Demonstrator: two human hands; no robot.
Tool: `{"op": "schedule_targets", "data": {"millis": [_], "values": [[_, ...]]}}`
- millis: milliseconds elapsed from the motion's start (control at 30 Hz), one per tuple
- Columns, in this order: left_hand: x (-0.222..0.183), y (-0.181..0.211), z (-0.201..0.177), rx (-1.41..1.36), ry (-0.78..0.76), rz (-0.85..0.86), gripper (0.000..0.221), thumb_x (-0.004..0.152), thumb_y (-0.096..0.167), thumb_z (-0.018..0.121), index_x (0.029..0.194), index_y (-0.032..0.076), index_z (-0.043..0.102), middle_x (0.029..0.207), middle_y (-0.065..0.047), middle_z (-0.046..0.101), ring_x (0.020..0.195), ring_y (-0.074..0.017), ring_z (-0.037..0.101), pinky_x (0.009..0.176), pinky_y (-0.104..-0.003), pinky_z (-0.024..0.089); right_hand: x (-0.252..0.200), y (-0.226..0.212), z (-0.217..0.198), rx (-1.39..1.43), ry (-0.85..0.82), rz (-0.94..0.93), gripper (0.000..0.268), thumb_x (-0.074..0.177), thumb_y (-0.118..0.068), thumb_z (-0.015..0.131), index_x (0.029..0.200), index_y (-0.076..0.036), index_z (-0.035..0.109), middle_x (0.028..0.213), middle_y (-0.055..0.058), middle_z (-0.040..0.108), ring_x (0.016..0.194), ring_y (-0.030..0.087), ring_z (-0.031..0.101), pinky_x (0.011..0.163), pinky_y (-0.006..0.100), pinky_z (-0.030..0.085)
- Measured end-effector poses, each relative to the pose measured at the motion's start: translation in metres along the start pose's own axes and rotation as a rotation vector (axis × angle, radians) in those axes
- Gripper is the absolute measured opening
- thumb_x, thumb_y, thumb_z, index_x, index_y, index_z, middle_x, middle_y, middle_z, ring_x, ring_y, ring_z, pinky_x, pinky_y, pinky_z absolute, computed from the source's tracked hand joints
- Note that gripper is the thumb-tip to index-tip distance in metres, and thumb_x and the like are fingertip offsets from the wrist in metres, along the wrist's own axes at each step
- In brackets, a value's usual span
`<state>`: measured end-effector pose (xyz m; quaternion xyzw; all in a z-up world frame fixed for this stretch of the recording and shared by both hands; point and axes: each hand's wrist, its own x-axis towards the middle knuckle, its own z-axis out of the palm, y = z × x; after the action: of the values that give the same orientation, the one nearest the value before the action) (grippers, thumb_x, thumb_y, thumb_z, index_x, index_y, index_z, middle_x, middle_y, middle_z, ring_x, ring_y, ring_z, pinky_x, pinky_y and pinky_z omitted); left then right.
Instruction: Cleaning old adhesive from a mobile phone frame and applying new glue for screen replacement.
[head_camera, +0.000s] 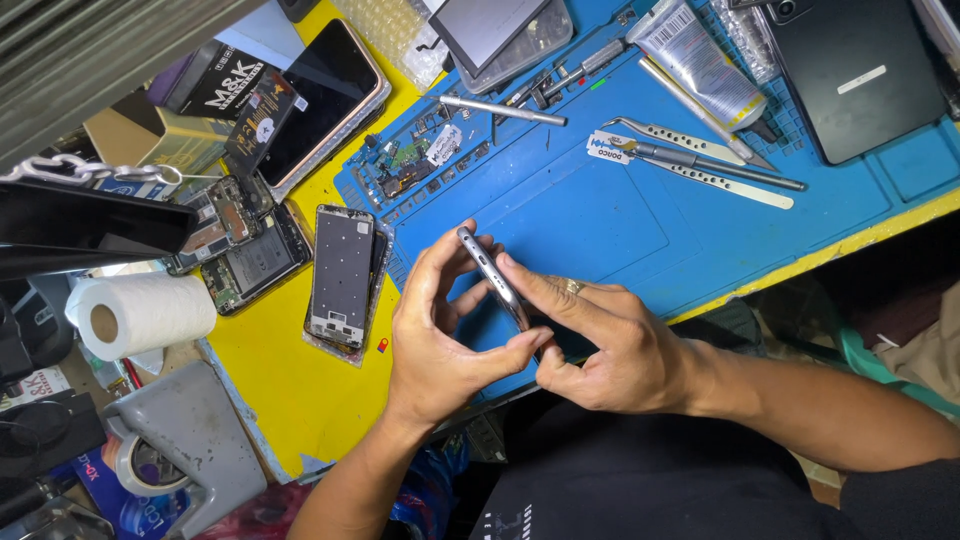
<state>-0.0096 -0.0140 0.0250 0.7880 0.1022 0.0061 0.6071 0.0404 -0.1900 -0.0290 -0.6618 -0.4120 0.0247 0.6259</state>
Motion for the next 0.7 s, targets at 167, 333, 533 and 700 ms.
{"op": "schedule_targets", "data": {"millis": [167,333,533,700], "values": [[0.0003,0.0004,-0.0005,-0.007,-0.004,0.009,0.096,0.065,0.011,0.094,0.147,0.002,0.044,0.133,-0.014,0.055,0.131,-0.0240,0.061,0.106,-0.039,0.064,-0.0003,-0.0001,0.0004,-0.013,0.002,0.006,0.068,0.082,0.013,0.058,0.147,0.011,0.041,0.150,0.030,0.052,0.136,0.039,0.066,0.114,0.039,0.059],[-0.0007,-0.0012,-0.0005,-0.023,-0.005,0.021,0.096,0.066,0.008,0.094,0.147,0.001,0.044,0.135,-0.014,0.053,0.132,-0.0255,0.061,0.107,-0.040,0.064,-0.0005,-0.0001,0.0004,-0.009,0.002,0.022,0.068,0.081,0.012,0.059,0.147,0.010,0.042,0.149,0.030,0.054,0.136,0.037,0.065,0.115,0.039,0.058],[-0.0023,0.0004,-0.0014,-0.010,-0.031,0.032,0.091,0.069,0.012,0.090,0.147,0.001,0.044,0.140,-0.014,0.052,0.136,-0.0262,0.059,0.109,-0.040,0.061,-0.0060,0.0069,-0.0009,0.015,0.039,0.086,0.068,0.084,0.011,0.070,0.147,0.004,0.046,0.150,0.023,0.055,0.124,0.027,0.074,0.108,0.031,0.064],[-0.0022,-0.0052,-0.0080,-0.082,-0.088,0.068,0.094,0.069,0.008,0.092,0.148,-0.002,0.043,0.140,-0.017,0.050,0.139,-0.0285,0.056,0.113,-0.042,0.060,0.0007,0.0000,-0.0072,0.245,-0.025,0.165,0.074,0.084,0.013,0.068,0.150,0.005,0.037,0.152,0.030,0.050,0.138,0.037,0.061,0.111,0.041,0.063]]}}
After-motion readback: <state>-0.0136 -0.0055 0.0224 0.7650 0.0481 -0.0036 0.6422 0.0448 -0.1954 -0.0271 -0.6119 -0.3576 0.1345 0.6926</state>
